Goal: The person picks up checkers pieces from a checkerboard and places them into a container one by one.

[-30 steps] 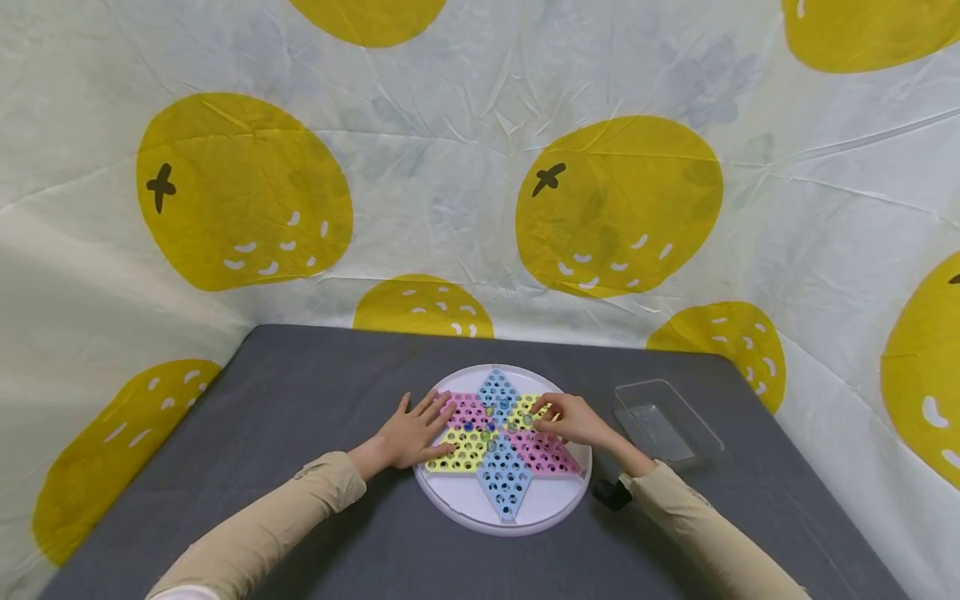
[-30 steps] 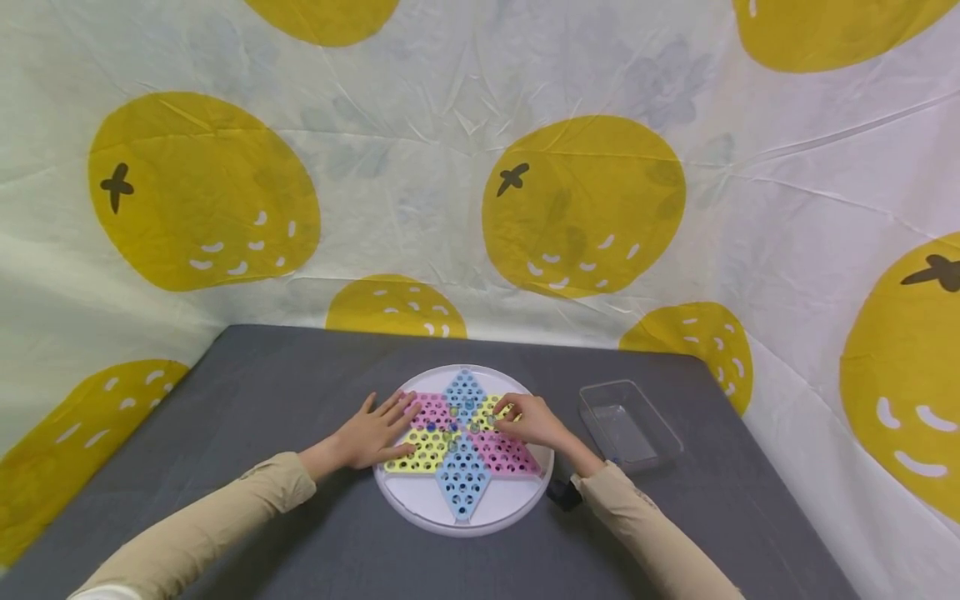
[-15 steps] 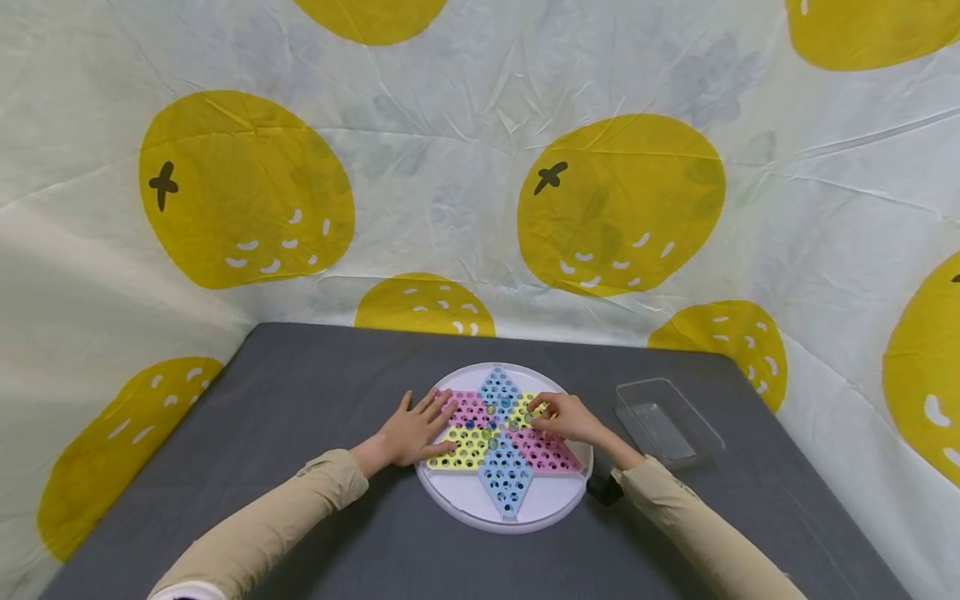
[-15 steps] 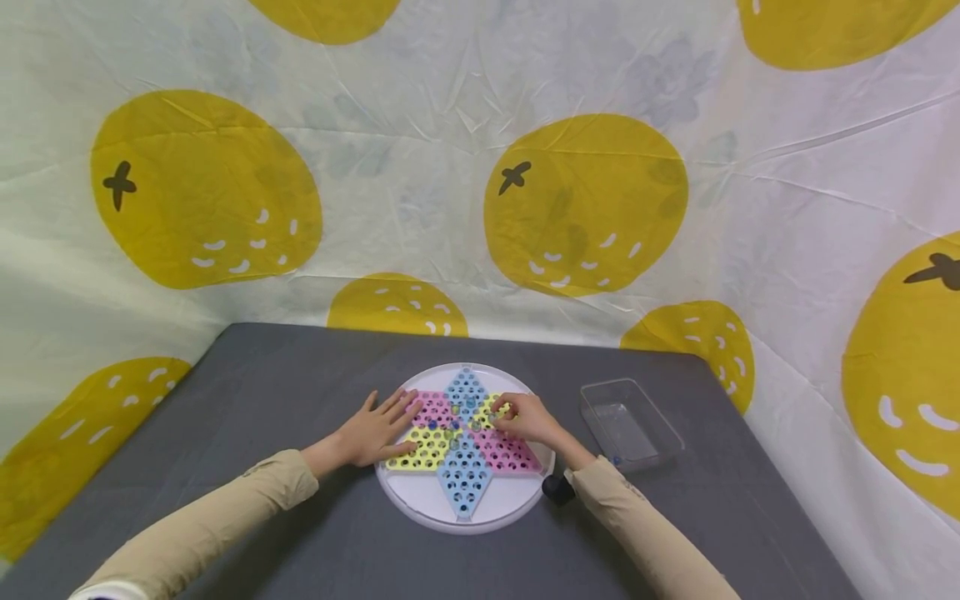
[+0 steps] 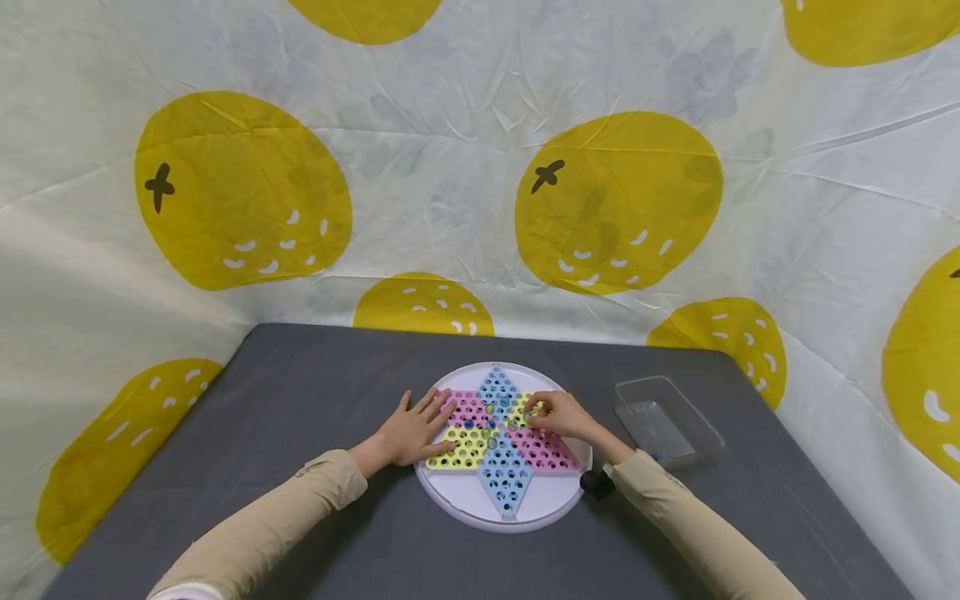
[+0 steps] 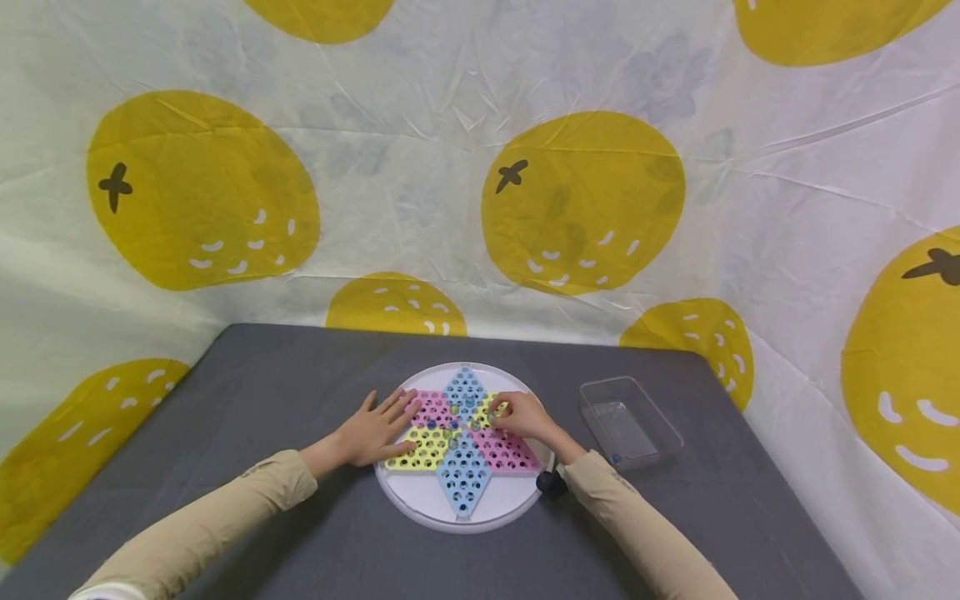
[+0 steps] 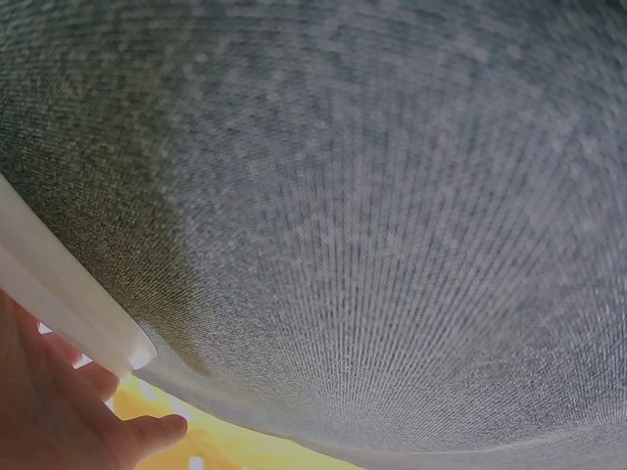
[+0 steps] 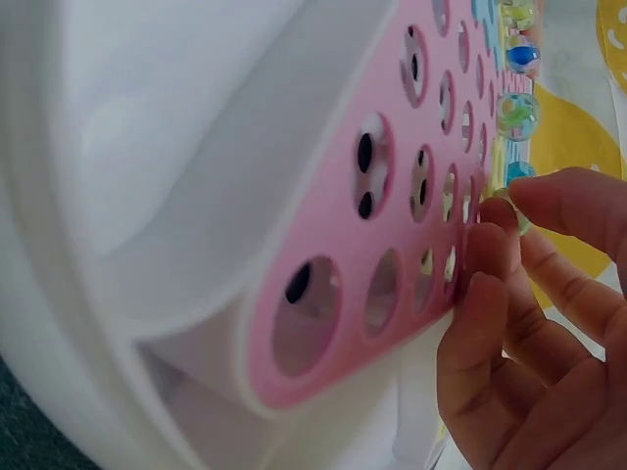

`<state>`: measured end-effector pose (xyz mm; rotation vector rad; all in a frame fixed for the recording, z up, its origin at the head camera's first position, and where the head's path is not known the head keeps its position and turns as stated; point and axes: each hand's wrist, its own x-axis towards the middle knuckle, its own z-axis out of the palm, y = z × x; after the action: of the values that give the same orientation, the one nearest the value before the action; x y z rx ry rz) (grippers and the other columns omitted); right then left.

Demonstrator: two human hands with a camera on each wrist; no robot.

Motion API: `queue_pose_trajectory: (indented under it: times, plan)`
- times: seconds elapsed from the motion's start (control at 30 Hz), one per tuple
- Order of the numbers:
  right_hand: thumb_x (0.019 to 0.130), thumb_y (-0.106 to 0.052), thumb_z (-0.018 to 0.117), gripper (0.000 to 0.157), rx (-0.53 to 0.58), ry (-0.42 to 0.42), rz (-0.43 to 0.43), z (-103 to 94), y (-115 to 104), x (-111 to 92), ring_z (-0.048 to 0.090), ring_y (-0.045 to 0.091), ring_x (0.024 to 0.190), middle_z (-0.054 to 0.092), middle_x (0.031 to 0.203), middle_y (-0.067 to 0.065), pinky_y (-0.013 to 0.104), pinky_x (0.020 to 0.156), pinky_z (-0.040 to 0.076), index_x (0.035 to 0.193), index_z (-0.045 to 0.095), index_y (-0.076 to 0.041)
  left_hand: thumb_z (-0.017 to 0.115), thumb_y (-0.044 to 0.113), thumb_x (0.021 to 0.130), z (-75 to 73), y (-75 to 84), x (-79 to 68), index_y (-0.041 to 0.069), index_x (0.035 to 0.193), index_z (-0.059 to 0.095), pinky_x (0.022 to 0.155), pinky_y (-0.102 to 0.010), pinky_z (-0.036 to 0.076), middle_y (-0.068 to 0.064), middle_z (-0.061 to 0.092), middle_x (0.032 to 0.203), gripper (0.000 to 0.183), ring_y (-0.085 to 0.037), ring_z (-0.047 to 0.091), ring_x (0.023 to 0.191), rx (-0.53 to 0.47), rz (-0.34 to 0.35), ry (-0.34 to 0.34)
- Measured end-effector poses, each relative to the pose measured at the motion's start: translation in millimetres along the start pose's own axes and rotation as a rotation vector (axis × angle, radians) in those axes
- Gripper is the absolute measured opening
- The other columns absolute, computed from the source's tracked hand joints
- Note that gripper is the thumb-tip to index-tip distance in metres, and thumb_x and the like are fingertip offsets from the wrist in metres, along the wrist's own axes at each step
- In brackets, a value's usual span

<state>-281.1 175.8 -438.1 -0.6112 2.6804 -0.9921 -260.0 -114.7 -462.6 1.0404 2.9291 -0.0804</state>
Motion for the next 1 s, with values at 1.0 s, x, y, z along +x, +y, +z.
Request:
queue_pose_trajectory:
  times: [1.0]
  plan:
    - [0.081,-0.013,0.063,0.015,0.013,0.006,0.001,1.2,2.8,0.7,0.050,0.012,0.049,0.058,0.063,0.010,0.023,0.046,0.040,0.093,0.061,-0.004,0.029,0.058,0.089,4.7,-3.1,0.5,0.013,0.143,0.018,0.101,-0.062,0.017,-0.010,0.016,0.150,0.072,-0.031,0.015,0.138,0.003,0.010,0.021]
